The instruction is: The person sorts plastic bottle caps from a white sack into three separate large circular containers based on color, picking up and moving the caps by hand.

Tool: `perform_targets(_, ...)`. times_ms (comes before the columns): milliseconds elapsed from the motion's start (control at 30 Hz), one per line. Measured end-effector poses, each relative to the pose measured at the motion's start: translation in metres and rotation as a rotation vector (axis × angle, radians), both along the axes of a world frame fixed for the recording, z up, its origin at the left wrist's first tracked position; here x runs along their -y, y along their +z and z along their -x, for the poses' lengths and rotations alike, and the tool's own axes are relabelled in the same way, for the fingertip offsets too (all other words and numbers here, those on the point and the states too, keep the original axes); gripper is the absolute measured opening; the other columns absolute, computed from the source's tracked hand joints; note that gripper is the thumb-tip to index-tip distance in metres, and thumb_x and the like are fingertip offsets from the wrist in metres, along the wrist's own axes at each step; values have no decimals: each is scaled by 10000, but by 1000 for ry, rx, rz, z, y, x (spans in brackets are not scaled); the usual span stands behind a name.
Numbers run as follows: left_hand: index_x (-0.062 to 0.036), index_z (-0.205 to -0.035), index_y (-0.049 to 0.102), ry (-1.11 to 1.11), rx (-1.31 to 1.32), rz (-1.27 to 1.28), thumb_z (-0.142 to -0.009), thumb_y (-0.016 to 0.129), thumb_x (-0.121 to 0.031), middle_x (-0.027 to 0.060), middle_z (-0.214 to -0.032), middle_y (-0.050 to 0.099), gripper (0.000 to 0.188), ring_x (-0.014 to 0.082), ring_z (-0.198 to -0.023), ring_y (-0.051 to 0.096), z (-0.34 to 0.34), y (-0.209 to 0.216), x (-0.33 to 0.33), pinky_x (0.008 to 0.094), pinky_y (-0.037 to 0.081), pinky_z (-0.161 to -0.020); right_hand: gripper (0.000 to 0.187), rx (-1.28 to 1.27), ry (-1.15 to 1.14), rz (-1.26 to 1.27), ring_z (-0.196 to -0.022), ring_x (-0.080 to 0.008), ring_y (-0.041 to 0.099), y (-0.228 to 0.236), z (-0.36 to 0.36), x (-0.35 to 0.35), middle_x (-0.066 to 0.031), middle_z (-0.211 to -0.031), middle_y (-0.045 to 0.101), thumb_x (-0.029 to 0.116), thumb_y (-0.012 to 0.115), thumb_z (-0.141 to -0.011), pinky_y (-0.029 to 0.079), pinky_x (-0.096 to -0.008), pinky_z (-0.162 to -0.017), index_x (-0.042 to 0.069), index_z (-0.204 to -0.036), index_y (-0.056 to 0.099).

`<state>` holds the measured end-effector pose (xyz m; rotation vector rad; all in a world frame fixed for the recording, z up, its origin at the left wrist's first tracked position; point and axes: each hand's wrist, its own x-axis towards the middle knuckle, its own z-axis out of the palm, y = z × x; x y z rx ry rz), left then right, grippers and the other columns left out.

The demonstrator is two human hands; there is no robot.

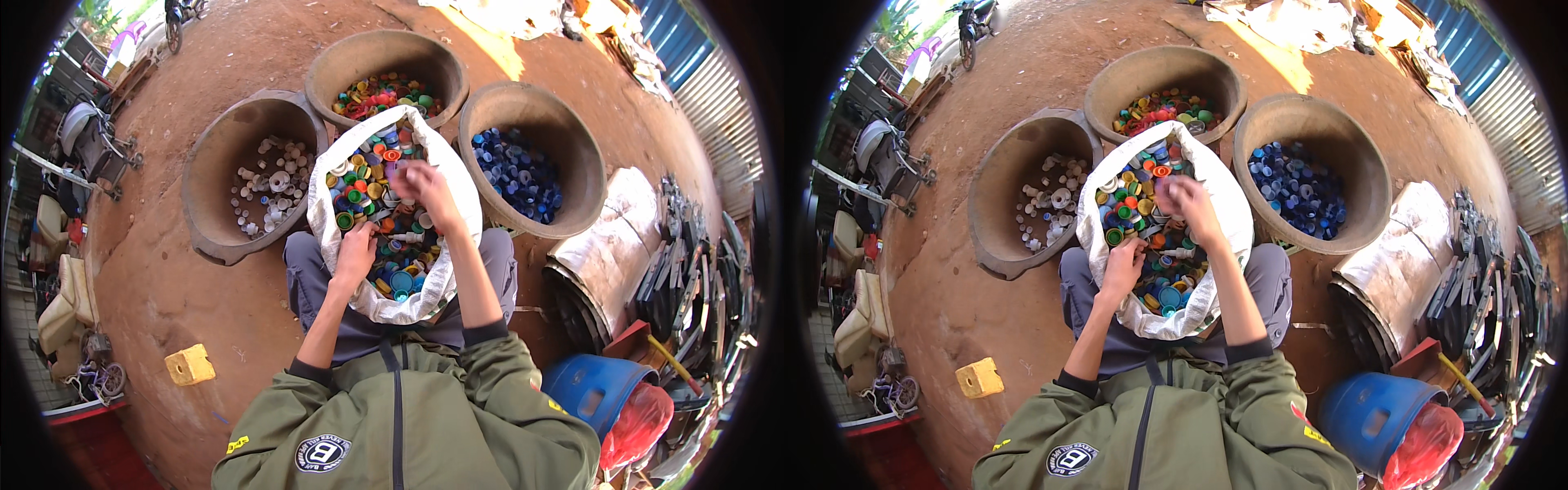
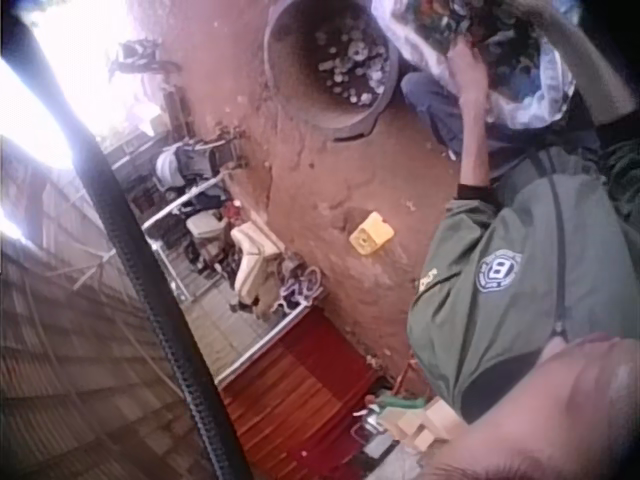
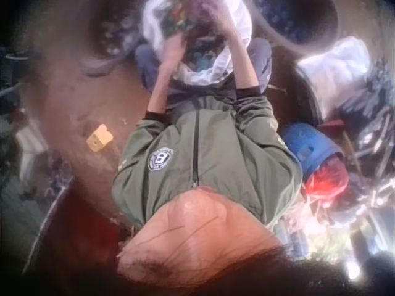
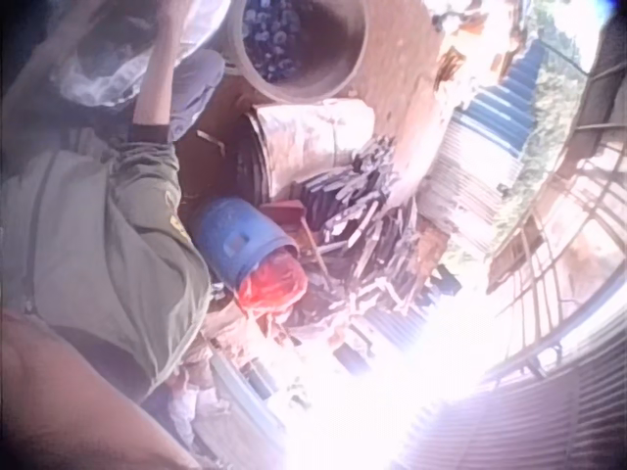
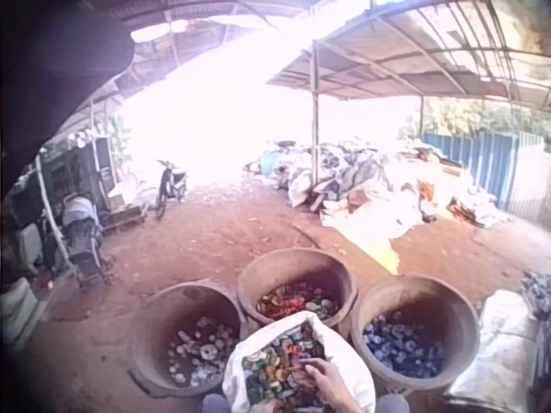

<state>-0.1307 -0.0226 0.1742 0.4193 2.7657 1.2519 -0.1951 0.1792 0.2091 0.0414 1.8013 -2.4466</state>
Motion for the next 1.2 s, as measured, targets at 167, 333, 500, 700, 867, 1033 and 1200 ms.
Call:
perform_targets(167, -1, -1062, 591, -84, -167, 154, -755, 634, 58, 185, -1010, 577, 316, 398, -960, 589, 14, 0, -17, 461, 490, -812, 256, -208, -39, -1237, -918, -341, 654, -53, -55, 4, -206, -964, 658, -13, 562, -787, 536, -438, -768, -15, -1034, 629)
perform_targets(333, -55, -1251, 523, -323, -132, 346, -685, 721, -16, 196, -1195, 495, 600, 404, -1102, 512, 16, -30, -12, 452, 496, -867, 417, -107, 350, -1418, -914, -369, 633, -60, -74, 11, -198, -934, 626, 82, 679, -701, 528, -467, -776, 26, -1102, 580)
perform_targets(500, -94, -1352, 434, -411, -16, 620, -612, 785, -104, 218, -1278, 431, 819, 417, -1182, 451, 10, -24, -17, 474, 506, -873, 335, -227, 246, -1539, -883, -353, 647, -79, -81, 22, -212, -950, 616, 99, 674, -717, 535, -465, -711, 15, -1028, 583)
perform_targets(700, -92, -1279, 492, -368, 88, 589, -606, 812, -132, 182, -1258, 457, 746, 357, -1169, 478, 10, -27, -14, 466, 512, -866, 197, -186, 298, -1470, -841, -373, 646, -89, -75, 8, -218, -968, 594, 82, 619, -760, 526, -486, -704, -14, -932, 608)
perform_targets(867, 3, -1201, 509, -307, -35, 677, -658, 806, -229, 196, -1180, 512, 660, 362, -1129, 489, -4, -22, -7, 461, 461, -892, 221, -382, -28, -1495, -1074, -339, 538, -65, -81, 6, -196, -1082, 526, 13, 601, -743, 484, -435, -841, -8, -963, 613)
perform_targets(1033, 38, -1128, 528, -293, -173, 655, -690, 788, -242, 224, -1165, 482, 581, 359, -1112, 465, -10, -24, -4, 447, 448, -901, 271, -463, -282, -1444, -1084, -307, 511, -35, -75, 9, -135, -1097, 522, -1, 570, -761, 465, -413, -902, 6, -1029, 608)
perform_targets(1200, 99, -1187, 454, -354, -104, 565, -704, 767, -193, 273, -1190, 427, 646, 391, -1101, 464, -9, -30, -4, 436, 459, -912, 360, -410, -518, -1551, -1060, -313, 518, -27, -63, 13, -139, -1120, 516, 3, 556, -793, 479, -417, -875, 21, -1152, 545)
